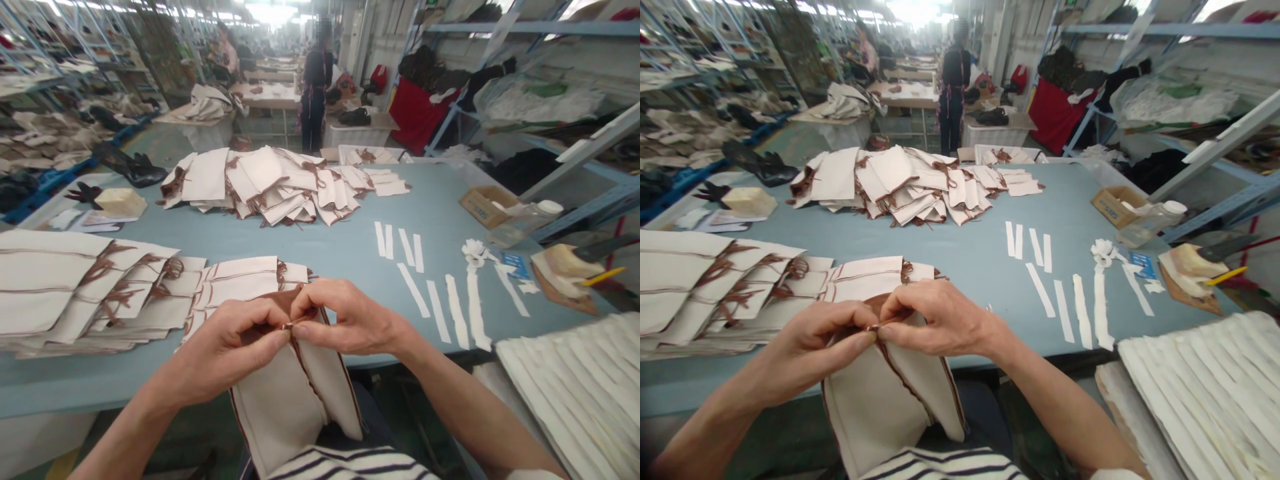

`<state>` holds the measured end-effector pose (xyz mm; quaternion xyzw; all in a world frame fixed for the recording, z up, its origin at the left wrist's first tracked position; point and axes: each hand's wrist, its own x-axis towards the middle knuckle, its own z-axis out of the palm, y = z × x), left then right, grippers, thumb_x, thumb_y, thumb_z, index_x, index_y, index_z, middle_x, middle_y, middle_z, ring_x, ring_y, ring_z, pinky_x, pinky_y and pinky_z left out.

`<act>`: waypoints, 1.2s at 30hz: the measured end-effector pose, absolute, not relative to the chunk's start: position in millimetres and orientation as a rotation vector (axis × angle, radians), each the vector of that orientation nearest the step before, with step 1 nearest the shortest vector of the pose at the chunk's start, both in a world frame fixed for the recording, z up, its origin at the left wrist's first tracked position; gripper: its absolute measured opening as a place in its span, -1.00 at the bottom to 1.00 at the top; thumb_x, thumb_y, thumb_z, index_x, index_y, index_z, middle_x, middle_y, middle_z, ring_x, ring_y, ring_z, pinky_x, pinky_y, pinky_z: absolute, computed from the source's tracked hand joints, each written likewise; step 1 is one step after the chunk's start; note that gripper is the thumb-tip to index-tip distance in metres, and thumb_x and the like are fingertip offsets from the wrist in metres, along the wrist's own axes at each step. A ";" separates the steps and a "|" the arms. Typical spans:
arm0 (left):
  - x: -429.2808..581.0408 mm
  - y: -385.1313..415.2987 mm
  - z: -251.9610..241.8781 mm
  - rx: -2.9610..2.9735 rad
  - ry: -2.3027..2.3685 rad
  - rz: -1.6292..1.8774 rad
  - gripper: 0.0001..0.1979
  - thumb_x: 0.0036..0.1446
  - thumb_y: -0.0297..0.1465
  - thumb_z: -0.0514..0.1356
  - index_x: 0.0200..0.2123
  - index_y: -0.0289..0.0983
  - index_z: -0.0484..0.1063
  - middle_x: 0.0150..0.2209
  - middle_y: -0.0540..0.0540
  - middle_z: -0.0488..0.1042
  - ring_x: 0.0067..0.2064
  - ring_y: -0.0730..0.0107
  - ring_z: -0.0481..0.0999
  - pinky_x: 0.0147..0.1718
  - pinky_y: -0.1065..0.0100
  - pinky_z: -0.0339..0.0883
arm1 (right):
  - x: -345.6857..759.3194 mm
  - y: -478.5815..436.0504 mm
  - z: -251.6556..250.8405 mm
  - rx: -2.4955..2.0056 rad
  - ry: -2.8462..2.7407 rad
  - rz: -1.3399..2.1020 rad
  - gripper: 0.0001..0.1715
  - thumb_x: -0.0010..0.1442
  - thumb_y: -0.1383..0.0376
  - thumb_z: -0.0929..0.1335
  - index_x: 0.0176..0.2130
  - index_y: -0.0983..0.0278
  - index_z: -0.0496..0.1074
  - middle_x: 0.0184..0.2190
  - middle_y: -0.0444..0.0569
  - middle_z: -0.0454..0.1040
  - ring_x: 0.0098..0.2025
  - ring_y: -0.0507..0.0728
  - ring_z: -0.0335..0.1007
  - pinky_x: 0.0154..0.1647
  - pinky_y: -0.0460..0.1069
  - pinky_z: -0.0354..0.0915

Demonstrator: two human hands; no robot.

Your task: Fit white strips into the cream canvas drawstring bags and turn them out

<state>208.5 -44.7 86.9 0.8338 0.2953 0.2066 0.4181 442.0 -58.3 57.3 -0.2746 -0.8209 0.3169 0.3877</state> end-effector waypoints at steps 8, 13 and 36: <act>209.7 -50.3 86.5 2.278 0.896 0.604 -0.79 0.24 -0.47 0.12 -0.39 -0.28 0.53 -0.53 0.07 0.47 -0.51 0.51 0.38 -0.52 0.49 0.17 | 425.8 -65.9 48.9 -0.890 -2.148 0.329 -0.83 0.35 0.36 0.29 -0.29 0.24 0.45 -0.43 -0.04 0.56 -0.37 0.12 0.45 -0.25 0.00 0.28; 210.8 -48.9 80.8 2.455 0.870 0.767 -0.80 0.23 -0.54 0.10 -0.38 -0.27 0.48 -0.53 0.11 0.42 -0.53 0.57 0.30 -0.52 0.51 0.11 | 418.5 -65.2 45.4 -0.915 -2.018 0.534 -0.84 0.30 0.37 0.28 -0.33 0.23 0.40 -0.47 -0.12 0.50 -0.43 0.05 0.36 -0.32 -0.06 0.20; 190.6 -22.9 64.5 2.485 0.781 0.630 -0.83 0.29 -0.55 0.13 -0.19 -0.23 0.49 -0.39 0.11 0.49 -0.40 0.56 0.47 -0.39 0.52 0.22 | 410.1 -47.1 48.9 -1.156 -1.879 1.060 -0.94 0.07 0.33 0.35 -0.45 0.26 0.39 -0.55 -0.25 0.25 -0.49 -0.02 0.14 -0.38 -0.10 0.09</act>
